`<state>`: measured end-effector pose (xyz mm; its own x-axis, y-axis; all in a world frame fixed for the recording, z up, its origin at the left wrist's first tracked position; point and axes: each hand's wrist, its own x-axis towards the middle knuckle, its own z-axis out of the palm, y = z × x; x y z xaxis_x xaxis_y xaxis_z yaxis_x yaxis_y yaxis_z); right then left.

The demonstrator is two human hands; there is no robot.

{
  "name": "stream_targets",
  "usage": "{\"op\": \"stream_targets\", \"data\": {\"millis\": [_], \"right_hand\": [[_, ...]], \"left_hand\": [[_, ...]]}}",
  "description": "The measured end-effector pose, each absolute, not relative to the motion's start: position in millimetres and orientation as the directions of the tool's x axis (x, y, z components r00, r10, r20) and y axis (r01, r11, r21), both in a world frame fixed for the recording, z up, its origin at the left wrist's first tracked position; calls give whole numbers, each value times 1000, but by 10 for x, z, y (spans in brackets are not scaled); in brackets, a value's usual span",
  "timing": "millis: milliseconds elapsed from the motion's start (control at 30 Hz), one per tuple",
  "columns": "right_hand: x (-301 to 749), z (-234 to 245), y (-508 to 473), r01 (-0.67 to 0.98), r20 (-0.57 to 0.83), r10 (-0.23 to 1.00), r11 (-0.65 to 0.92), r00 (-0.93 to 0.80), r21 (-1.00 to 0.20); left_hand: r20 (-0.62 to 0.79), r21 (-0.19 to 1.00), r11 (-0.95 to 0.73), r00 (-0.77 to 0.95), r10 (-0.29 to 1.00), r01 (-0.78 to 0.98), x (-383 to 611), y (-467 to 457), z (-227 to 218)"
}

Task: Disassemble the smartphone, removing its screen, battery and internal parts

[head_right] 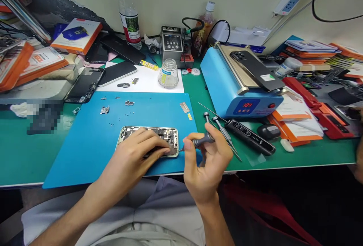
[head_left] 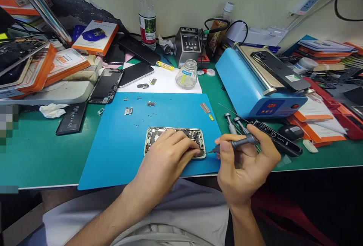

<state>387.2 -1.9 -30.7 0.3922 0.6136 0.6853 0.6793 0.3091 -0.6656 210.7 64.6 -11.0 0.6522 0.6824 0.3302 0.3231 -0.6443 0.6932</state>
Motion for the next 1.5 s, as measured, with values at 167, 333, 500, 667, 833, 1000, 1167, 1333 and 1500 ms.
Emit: {"op": "stream_targets", "data": {"millis": [167,333,500,667,833,1000,1167,1333,1500], "right_hand": [[3884,-271,13,604,675,663,404,324,-687],[3902,-56,-25,462,568,576,338,587,-820],[3989,242,-88,802,320,930,48,182,-596],[4080,249,-32,911,126,982,175,-137,-373],[4087,279,-5,912,6,998,60,-63,-406],[4166,542,274,791,-78,997,-58,13,-608],[4285,787,595,777,-147,986,-30,-81,-629],[4213,695,422,825,-225,966,-21,-129,-565],[4124,590,272,853,-228,966,-18,-119,-522]], "left_hand": [[332,699,-641,650,683,316,2103,652,-150],[246,768,-526,590,769,365,2087,637,-119],[246,858,-395,411,878,330,2069,626,-36],[264,858,-393,374,889,329,2073,616,-47],[272,829,-428,409,871,360,2104,622,-91],[273,860,-401,380,883,314,2097,621,-61],[255,883,-365,353,900,295,2068,641,-28],[242,884,-362,371,896,296,2066,638,-52],[236,883,-359,376,896,302,2072,629,-66]]}}
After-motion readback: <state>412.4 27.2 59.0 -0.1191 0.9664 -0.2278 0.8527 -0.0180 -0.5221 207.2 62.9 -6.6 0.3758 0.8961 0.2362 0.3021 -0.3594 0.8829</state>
